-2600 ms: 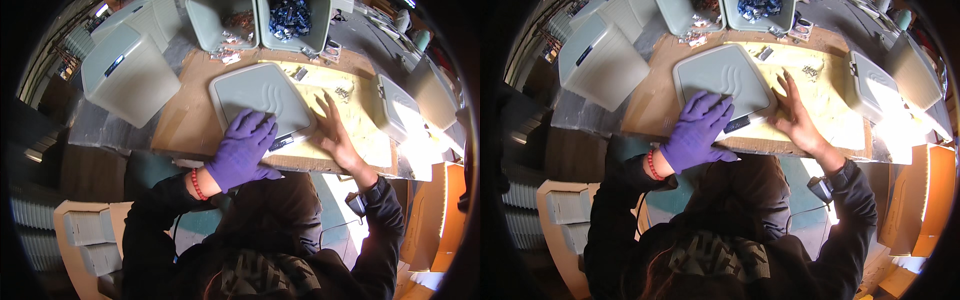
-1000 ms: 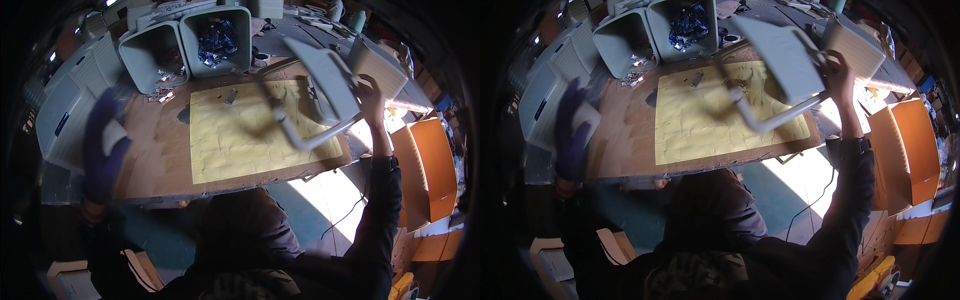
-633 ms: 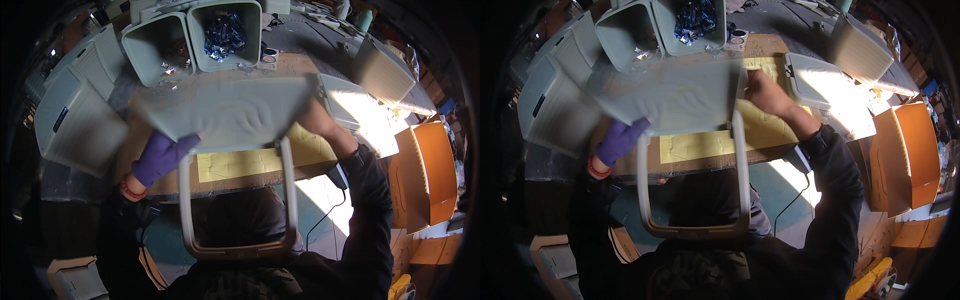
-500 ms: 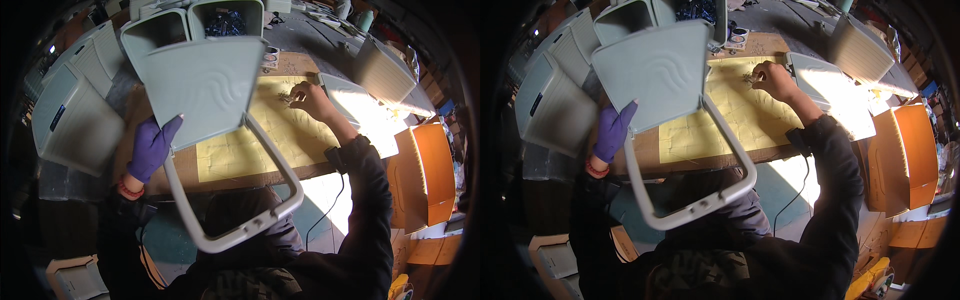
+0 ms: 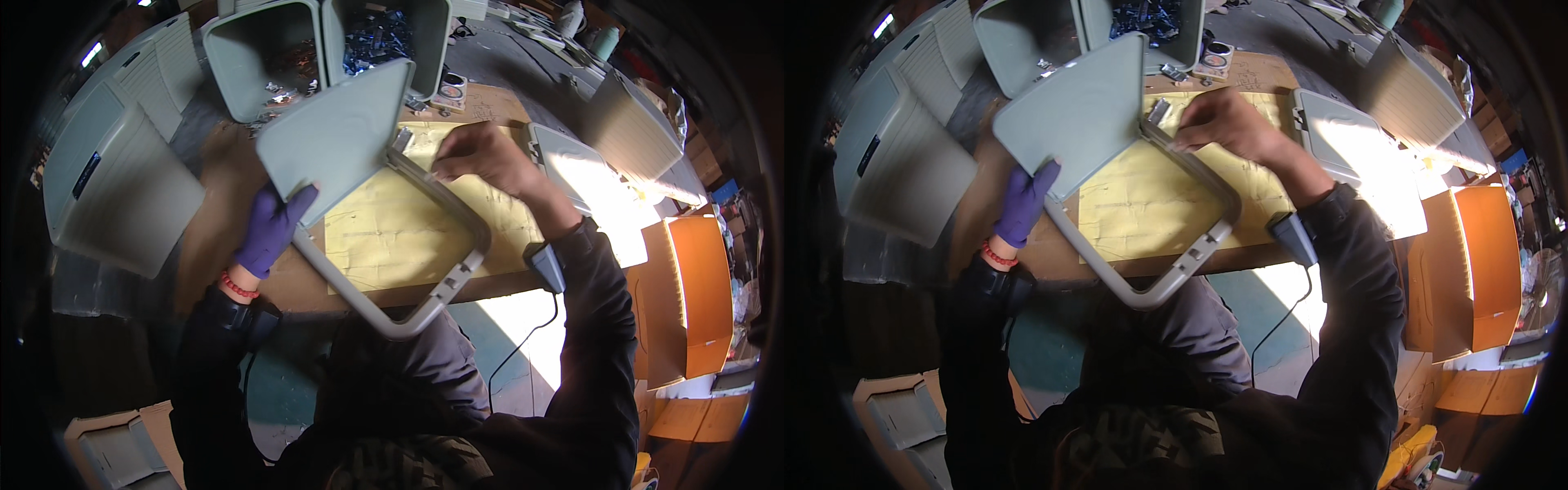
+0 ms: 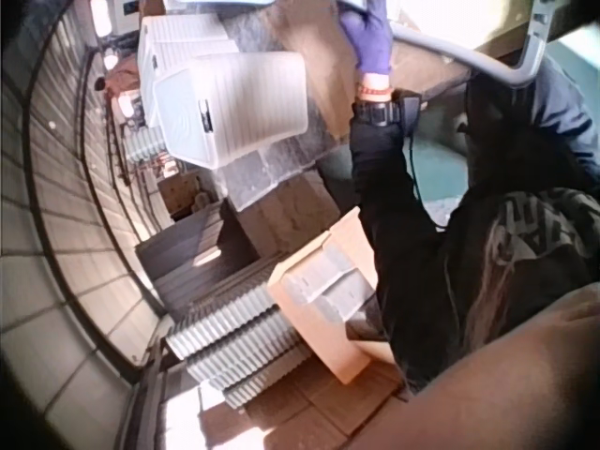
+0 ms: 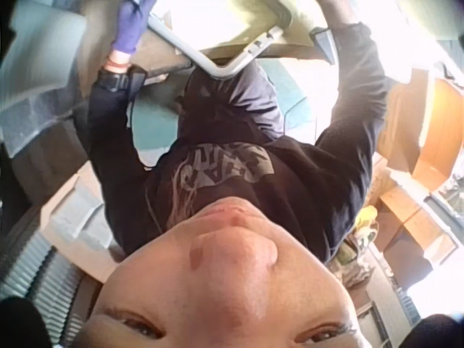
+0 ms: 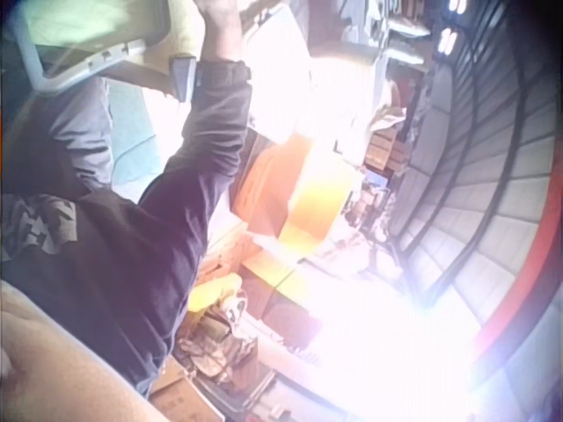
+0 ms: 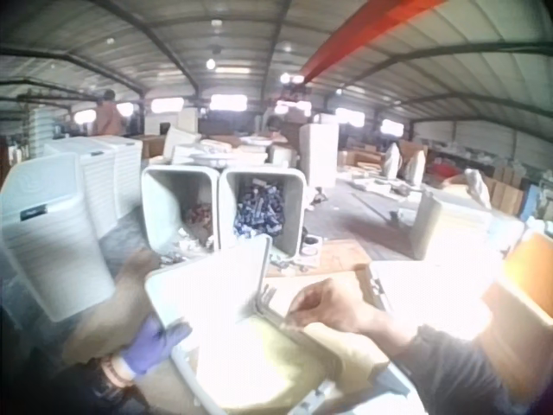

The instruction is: The person repeatedly opens and closes a gray plastic container, inserting small metal fasteners into the lid hinge area. They handle multiple fasteners one at a time, placing them into the container and occasionally moving the container on the table.

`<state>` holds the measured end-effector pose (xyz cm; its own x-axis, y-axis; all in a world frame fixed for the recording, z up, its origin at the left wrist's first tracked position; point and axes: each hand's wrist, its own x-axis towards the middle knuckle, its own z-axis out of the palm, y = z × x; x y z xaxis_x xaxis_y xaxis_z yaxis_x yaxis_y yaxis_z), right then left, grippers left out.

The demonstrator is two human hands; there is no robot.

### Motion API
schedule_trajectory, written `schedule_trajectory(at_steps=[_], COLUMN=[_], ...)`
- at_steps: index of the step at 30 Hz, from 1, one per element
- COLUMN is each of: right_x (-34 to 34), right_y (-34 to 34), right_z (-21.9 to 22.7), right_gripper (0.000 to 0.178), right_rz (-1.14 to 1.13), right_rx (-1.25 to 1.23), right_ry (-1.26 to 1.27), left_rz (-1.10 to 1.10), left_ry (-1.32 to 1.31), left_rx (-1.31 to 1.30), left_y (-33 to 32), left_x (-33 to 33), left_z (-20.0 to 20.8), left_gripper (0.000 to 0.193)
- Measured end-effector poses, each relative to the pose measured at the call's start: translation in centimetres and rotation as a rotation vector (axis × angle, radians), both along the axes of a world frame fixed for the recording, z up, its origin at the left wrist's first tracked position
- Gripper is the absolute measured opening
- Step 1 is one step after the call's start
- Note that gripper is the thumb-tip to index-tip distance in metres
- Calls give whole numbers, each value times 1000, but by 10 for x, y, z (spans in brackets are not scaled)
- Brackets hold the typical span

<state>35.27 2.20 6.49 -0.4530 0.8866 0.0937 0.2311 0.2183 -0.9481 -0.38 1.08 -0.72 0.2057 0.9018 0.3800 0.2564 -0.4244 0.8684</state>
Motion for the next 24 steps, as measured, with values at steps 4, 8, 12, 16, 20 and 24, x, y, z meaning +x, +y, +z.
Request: schedule_trajectory(at_steps=[4, 8, 12, 16, 20, 24], right_x=[-91, -149, -166, -164, -168, -169], right_y=[-10, -12, -12, -13, -14, -14], right_z=[-15, -41, -62, -77, -88, -92], right_gripper=[11, 11, 10, 10, 11, 10], right_rz=[119, -78, -62, -62, -37, -42], right_rx=[-263, -339, -298, -323, -280, -259], right_ry=[255, 269, 335, 407, 451, 470], left_rz=[-163, -143, -175, -209, -201, -175], left_ry=[-154, -146, -218, -233, -256, -221], left_rx=[-81, -167, -76, -88, -65, -54], left_y=[-5, -4, -5, -3, -1, 0], left_x=[-5, -7, -6, -3, -3, -5], left_z=[5, 10, 12, 11, 8, 7], left_gripper=[47, 42, 35, 34, 33, 31])
